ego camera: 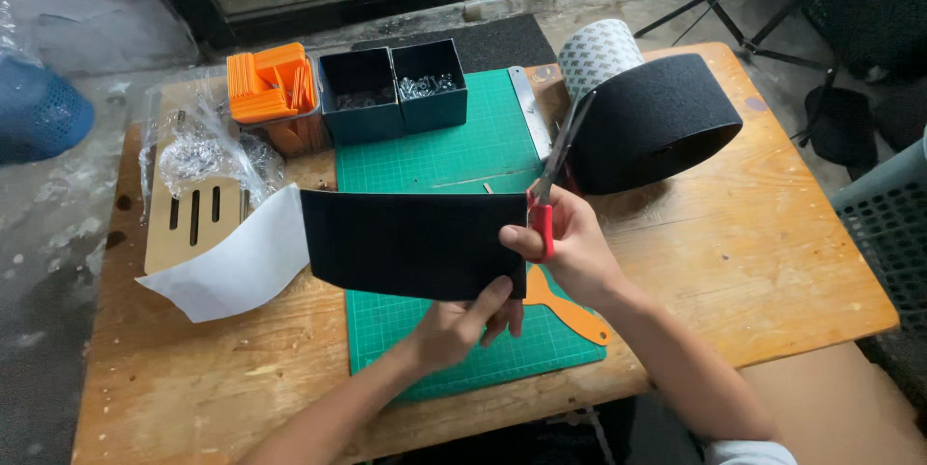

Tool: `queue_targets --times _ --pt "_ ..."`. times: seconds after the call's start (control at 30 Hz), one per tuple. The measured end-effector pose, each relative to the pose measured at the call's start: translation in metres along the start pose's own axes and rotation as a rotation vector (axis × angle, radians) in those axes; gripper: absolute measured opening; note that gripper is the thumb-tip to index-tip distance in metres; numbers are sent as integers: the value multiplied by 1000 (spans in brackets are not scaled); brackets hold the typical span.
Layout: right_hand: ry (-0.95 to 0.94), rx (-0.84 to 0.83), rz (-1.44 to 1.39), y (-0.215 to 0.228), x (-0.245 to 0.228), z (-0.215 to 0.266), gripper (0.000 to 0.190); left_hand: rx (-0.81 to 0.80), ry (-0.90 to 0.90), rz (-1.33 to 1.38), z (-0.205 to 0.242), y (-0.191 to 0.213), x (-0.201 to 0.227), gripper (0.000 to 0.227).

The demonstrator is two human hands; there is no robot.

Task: The person uses a utility knife and a ruler to cut a strip of patterned adhesive tape on a green cutting mat. They then peel the backing off the tape and apply it to a piece of black foam. Finally, they use scissors to trim the edges of the foam to match the tape.

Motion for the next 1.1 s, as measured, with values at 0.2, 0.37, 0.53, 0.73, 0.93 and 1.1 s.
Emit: queue_targets --times 0.2,0.37,0.53,0.73,0.93,1.1 --pt "45 -268 234 -40 -23 28 70 181 204 -5 28 27 -15 52" --pt "-42 -427 455 -55 8 44 73 297 280 22 40 45 -13 61" --pt "-67 -477 395 -61 18 48 72 269 247 -30 38 40 -23 62" --pt "-49 -471 349 -64 20 48 71 275 215 54 36 32 -19 57" --pt "-34 -451 381 -65 18 46 72 273 152 -24 34 30 -16 53" --pt "-62 -422 451 -62 20 47 72 272 218 -94 34 29 -10 58"
Point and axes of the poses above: each hand's wrist, its own z-axis away from the middle knuckle, its own y-axis out of the back of the hand, x = y × z, the point moved 7 cm from there along -z, towards the middle knuckle, and after that the axes turned 13 degrees about -x, right-handed, at the moved point
